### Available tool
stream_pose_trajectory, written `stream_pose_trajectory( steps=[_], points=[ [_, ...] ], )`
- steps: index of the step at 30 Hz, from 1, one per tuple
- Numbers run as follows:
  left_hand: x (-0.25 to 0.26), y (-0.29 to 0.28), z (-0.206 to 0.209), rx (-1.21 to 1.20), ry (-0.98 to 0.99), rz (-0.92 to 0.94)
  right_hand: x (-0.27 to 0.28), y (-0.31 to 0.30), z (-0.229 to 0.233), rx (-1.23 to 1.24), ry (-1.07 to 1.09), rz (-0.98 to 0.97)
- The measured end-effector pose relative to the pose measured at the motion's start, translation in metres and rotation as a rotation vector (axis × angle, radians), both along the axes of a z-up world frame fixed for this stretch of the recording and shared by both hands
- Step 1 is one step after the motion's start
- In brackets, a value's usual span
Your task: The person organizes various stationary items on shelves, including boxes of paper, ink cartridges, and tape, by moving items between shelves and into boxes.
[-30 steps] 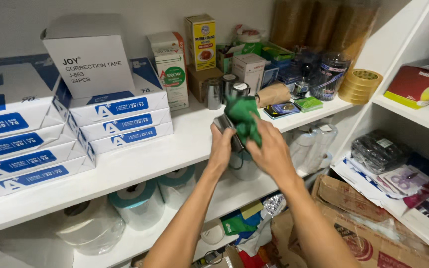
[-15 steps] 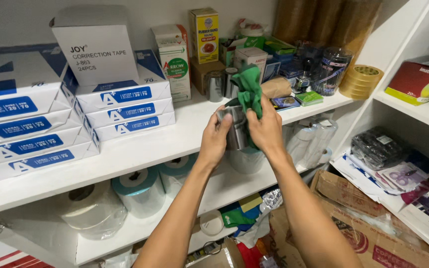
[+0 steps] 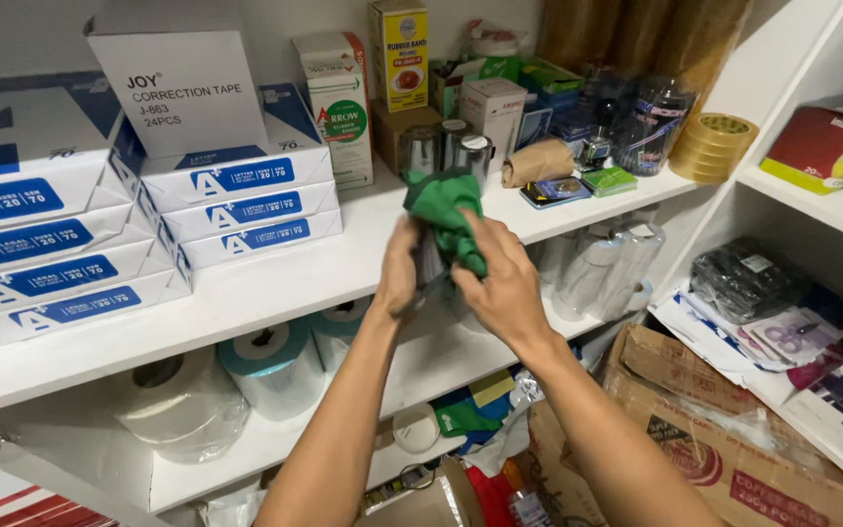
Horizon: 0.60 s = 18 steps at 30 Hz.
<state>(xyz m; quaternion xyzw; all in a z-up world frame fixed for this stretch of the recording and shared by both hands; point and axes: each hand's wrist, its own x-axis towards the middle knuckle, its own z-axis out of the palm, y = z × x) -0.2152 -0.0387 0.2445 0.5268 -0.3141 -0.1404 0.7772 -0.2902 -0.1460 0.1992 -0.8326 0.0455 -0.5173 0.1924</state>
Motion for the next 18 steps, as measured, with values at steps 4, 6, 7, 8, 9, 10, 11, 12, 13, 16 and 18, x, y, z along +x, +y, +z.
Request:
stream_pose_trajectory(
  steps=[4, 6, 7, 8, 9, 10, 11, 12, 13, 16, 18],
  points=[
    [0.029, -0.023, -0.052, 0.037, 0.011, -0.125, 0.009, -0.029, 0.024, 0.274, -0.087, -0.049],
    [0.054, -0.029, -0.070, 0.168, -0.169, -0.106, 0.006, -0.039, 0.027, 0.364, -0.014, -0.007],
    [0.059, -0.029, -0.071, 0.164, -0.173, -0.108, 0.000, -0.033, 0.030, 0.361, -0.017, -0.010],
    [0.064, -0.030, -0.072, 0.120, -0.144, -0.076, -0.006, -0.027, 0.032, 0.323, 0.083, 0.009],
    [0.067, -0.029, -0.077, 0.081, -0.108, -0.042, -0.013, -0.020, 0.031, 0.288, 0.190, 0.028],
    [0.064, -0.032, -0.072, 0.080, -0.104, -0.044, -0.009, -0.025, 0.036, 0.289, 0.193, 0.026],
    [0.058, -0.033, -0.072, 0.107, -0.167, -0.067, -0.007, -0.028, 0.036, 0.249, 0.140, 0.023],
    [0.052, -0.034, -0.072, 0.133, -0.230, -0.091, -0.005, -0.031, 0.035, 0.208, 0.087, 0.021],
    [0.051, -0.035, -0.070, 0.141, -0.218, -0.094, -0.009, -0.036, 0.039, 0.217, 0.099, 0.018],
    [0.044, -0.027, -0.061, 0.285, -0.388, -0.103, -0.026, -0.042, 0.045, 0.374, 0.230, 0.010],
    [0.044, -0.016, -0.039, 0.527, -0.623, -0.104, -0.037, -0.040, 0.052, 0.026, 0.446, 0.050]
  ],
)
